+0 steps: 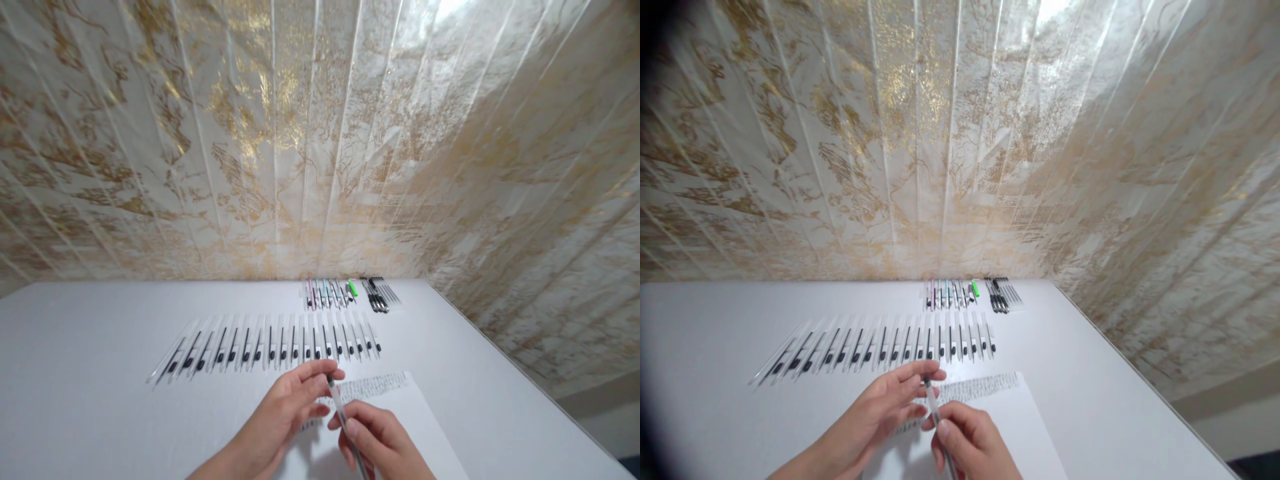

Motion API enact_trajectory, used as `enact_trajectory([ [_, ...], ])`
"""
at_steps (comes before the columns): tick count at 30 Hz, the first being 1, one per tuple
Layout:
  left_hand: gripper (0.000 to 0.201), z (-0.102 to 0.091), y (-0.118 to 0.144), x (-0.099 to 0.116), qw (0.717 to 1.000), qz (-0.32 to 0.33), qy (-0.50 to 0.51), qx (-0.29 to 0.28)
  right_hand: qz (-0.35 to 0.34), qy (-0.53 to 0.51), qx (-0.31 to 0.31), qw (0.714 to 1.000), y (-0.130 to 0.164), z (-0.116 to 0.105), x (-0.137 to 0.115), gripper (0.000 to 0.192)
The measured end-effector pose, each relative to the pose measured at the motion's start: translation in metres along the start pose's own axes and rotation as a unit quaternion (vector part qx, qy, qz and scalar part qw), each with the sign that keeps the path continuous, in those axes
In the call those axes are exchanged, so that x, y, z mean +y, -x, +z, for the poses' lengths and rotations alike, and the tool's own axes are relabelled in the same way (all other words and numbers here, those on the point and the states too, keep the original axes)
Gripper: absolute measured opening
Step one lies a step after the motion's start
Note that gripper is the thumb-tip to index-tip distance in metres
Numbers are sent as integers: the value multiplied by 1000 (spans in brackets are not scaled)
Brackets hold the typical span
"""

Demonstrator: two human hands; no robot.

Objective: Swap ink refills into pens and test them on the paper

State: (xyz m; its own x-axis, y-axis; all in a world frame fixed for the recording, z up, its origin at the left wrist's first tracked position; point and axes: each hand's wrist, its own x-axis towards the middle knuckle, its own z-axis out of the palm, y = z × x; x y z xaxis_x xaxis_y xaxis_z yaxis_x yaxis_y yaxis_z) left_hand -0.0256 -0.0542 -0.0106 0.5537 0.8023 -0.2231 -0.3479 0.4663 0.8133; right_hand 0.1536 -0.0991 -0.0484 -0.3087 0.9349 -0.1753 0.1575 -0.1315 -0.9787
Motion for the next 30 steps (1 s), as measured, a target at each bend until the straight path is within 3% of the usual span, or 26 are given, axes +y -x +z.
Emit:
enact_trajectory([
  [4,29,-1,0,-3,1000,10,-11,27,-11,9,11,1000,0,6,2,54],
  [9,27,-2,1,0,999,18,-33,8,7,-34,-4,999,-1,7,4,56],
  [15,26,-2,3,-6,998,18,-39,36,-13,-44,3,999,-2,11,2,52],
  [23,27,-8,3,-6,1000,18,5,5,-20,-165,7,986,-7,15,18,42],
  [30,18,-8,2,-10,999,23,-23,31,-10,-166,-5,986,-3,14,9,40],
])
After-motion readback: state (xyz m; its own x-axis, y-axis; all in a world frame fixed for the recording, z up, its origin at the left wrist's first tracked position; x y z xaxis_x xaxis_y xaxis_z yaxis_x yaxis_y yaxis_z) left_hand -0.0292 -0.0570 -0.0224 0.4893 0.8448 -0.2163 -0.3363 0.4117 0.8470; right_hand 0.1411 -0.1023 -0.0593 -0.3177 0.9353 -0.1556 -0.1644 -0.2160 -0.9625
